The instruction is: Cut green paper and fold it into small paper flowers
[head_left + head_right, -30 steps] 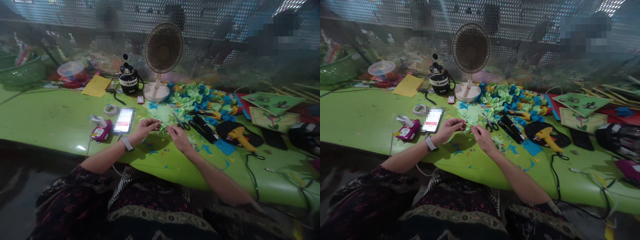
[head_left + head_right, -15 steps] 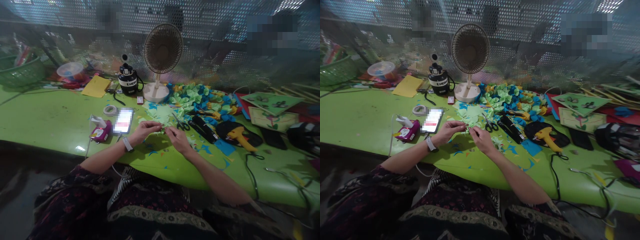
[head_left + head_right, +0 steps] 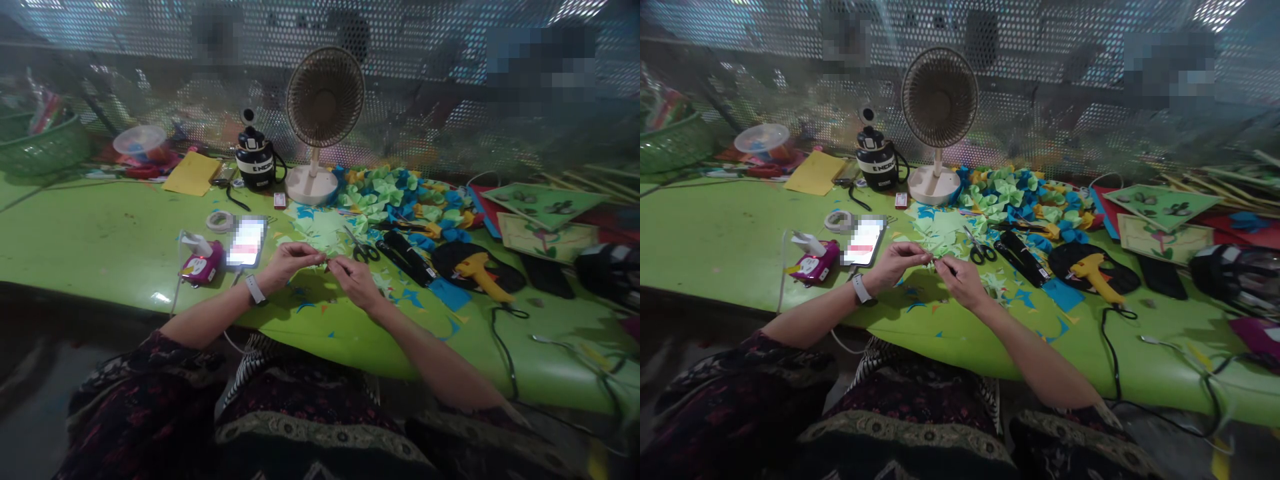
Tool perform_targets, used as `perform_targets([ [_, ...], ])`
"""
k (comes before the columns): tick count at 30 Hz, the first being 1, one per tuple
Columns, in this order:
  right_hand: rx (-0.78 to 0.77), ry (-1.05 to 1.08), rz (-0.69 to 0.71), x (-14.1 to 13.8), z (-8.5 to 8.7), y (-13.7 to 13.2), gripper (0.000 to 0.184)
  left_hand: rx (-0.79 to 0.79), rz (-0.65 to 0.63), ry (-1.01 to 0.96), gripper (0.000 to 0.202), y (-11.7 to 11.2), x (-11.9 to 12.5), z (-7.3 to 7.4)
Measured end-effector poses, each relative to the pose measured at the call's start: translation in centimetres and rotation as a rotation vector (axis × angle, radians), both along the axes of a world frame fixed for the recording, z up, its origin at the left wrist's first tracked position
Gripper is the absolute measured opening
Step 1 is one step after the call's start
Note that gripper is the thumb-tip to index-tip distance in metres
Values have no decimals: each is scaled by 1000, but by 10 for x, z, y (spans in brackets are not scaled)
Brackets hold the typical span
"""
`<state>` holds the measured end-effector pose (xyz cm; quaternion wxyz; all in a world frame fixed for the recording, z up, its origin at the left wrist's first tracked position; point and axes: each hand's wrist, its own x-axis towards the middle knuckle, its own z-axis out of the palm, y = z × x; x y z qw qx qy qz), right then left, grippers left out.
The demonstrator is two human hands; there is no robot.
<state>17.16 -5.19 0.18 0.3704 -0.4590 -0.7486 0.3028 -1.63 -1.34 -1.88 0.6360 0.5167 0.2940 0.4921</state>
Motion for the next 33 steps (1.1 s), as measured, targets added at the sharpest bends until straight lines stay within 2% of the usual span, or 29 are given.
perform_targets([
  [21, -38, 6, 26, 1, 1, 0, 33, 31, 22, -15, 21, -4, 1, 3],
  [33, -44, -8, 12, 3, 0, 2, 35, 61, 36, 58, 22, -6, 0, 7],
])
